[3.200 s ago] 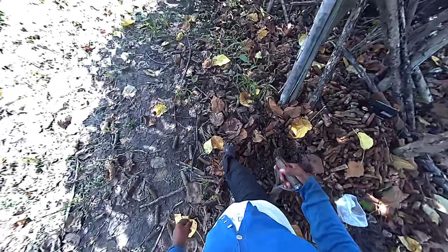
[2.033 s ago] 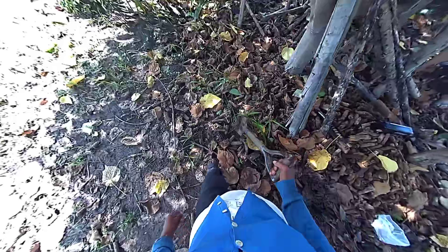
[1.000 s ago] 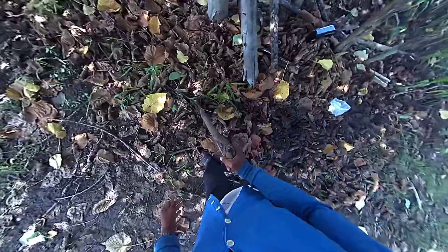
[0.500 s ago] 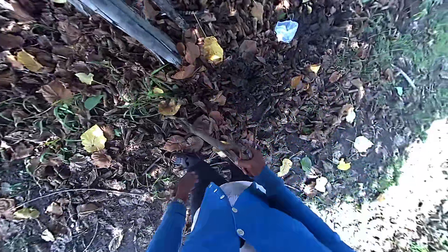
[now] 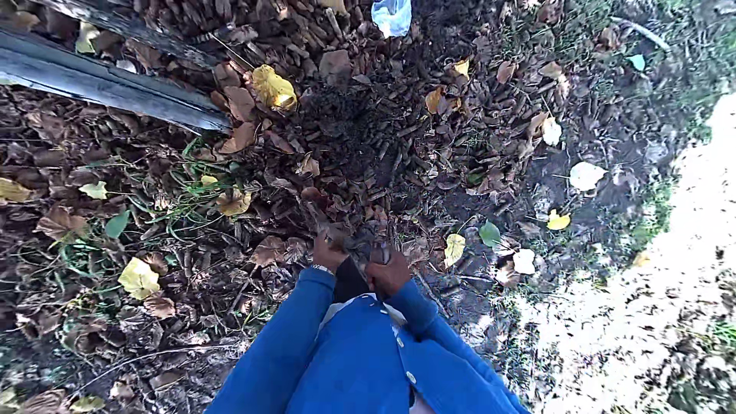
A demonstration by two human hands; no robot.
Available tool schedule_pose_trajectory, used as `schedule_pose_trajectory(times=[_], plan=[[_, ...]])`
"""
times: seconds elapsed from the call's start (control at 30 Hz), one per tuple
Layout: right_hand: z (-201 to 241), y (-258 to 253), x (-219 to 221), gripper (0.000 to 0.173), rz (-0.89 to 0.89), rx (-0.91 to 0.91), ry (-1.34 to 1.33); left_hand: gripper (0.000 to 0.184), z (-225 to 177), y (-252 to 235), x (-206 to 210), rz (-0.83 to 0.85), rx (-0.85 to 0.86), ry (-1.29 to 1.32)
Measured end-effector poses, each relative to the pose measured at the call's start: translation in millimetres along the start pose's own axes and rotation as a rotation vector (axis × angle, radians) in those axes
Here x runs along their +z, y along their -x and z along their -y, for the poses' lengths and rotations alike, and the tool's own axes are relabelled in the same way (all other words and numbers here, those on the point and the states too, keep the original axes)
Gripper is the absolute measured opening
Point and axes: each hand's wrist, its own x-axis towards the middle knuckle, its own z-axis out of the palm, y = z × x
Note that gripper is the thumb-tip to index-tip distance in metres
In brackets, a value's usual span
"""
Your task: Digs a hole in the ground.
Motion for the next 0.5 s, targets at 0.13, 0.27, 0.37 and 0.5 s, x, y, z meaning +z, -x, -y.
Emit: schedule_pose_trajectory(times=[0.13, 0.27, 0.37, 0.5], plan=[[8, 24, -16, 0.049, 0.146, -0.119, 0.284, 0.041, 25, 16, 8, 0.034, 0.223, -0.102], [19, 43, -47, 0.044, 0.091, -0.318, 0.304, 0.031, 43, 20, 41, 0.168, 0.240, -0.048], [29, 39, -64, 0.038, 0.041, -0.237, 0.166, 0.029, 46, 15, 74, 0.174, 0.154, -0.055], [52, 28, -88, 0.040, 0.007, -0.312, 0.249, 0.029, 44, 15, 127, 0.254, 0.076, -0.068]])
